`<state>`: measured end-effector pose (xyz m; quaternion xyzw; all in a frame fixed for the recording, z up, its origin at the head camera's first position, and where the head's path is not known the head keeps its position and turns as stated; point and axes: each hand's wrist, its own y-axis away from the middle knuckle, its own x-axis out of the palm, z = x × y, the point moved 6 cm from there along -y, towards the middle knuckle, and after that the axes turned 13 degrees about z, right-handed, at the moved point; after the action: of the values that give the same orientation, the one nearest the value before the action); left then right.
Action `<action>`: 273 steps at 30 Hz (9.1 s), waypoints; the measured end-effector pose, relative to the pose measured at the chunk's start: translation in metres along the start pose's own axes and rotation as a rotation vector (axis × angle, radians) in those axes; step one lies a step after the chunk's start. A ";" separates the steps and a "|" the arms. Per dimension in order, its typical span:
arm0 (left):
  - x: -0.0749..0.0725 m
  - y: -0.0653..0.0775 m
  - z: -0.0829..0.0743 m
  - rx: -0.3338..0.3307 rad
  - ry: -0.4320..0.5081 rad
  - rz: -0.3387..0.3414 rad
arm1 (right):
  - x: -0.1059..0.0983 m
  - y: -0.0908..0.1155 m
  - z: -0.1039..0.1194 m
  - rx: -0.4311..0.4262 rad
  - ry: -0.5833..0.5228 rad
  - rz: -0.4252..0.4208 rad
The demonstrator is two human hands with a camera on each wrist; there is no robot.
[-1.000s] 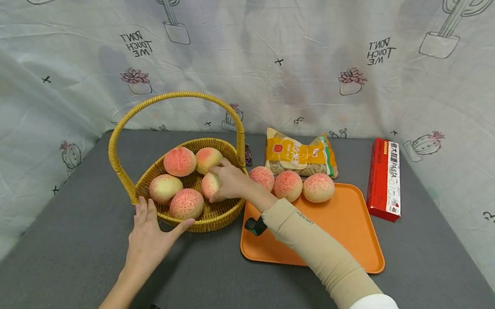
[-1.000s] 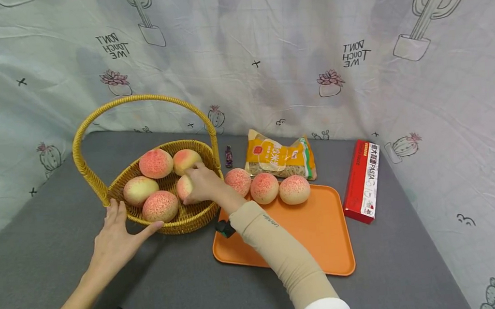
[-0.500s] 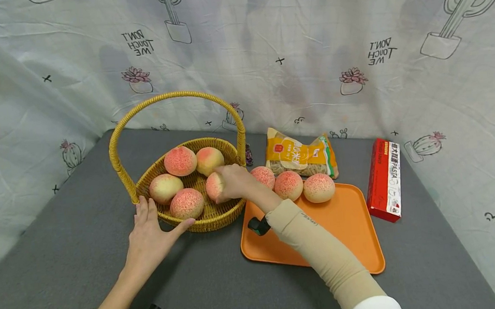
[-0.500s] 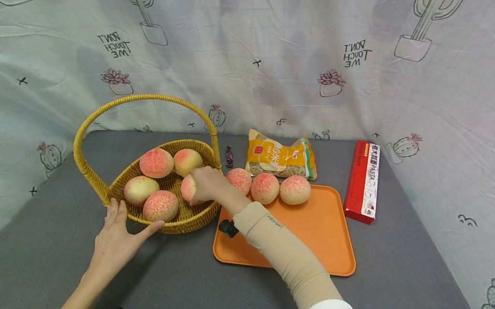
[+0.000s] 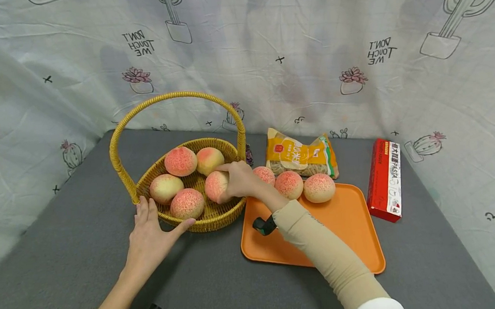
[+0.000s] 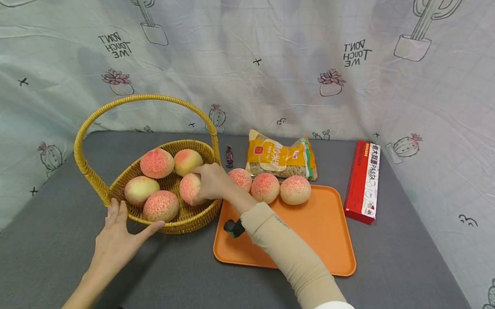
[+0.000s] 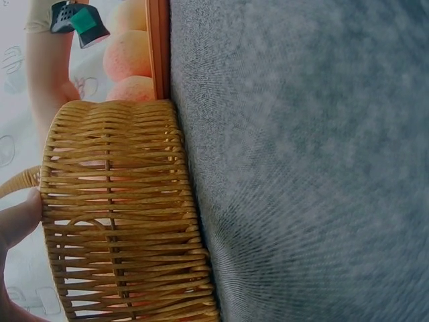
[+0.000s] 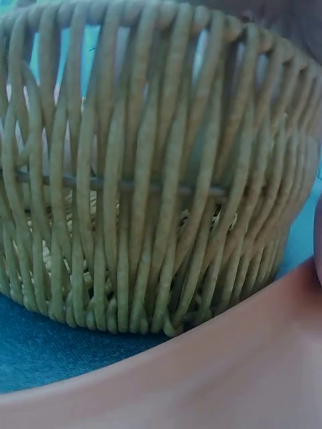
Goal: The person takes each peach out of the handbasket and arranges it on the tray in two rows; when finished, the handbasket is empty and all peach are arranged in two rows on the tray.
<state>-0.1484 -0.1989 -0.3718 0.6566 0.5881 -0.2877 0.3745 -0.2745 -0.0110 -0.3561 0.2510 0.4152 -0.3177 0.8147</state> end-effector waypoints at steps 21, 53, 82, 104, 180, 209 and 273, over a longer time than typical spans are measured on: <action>0.000 0.000 0.000 -0.006 -0.006 -0.001 | -0.009 0.039 -0.012 -0.408 -0.799 -0.146; 0.002 -0.001 0.002 -0.019 -0.007 0.035 | -0.024 0.104 -0.039 -0.583 -0.841 -0.281; 0.000 -0.001 0.001 -0.005 -0.004 0.015 | -0.040 0.174 -0.098 -0.484 -0.898 -0.469; 0.000 0.000 0.000 0.003 -0.011 0.006 | -0.052 0.233 -0.142 -0.282 -0.967 -0.737; 0.000 0.000 0.001 -0.008 -0.013 0.013 | -0.035 0.250 -0.200 0.435 -0.383 -0.442; 0.000 0.000 0.000 -0.018 -0.012 0.029 | -0.049 0.190 -0.098 0.070 -0.585 -0.539; 0.003 0.000 0.002 -0.019 -0.021 0.042 | 0.049 -0.018 0.060 -0.087 0.030 0.129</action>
<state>-0.1480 -0.1991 -0.3750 0.6620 0.5729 -0.2811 0.3930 -0.2343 -0.0785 -0.3677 0.2465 0.4239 -0.2426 0.8371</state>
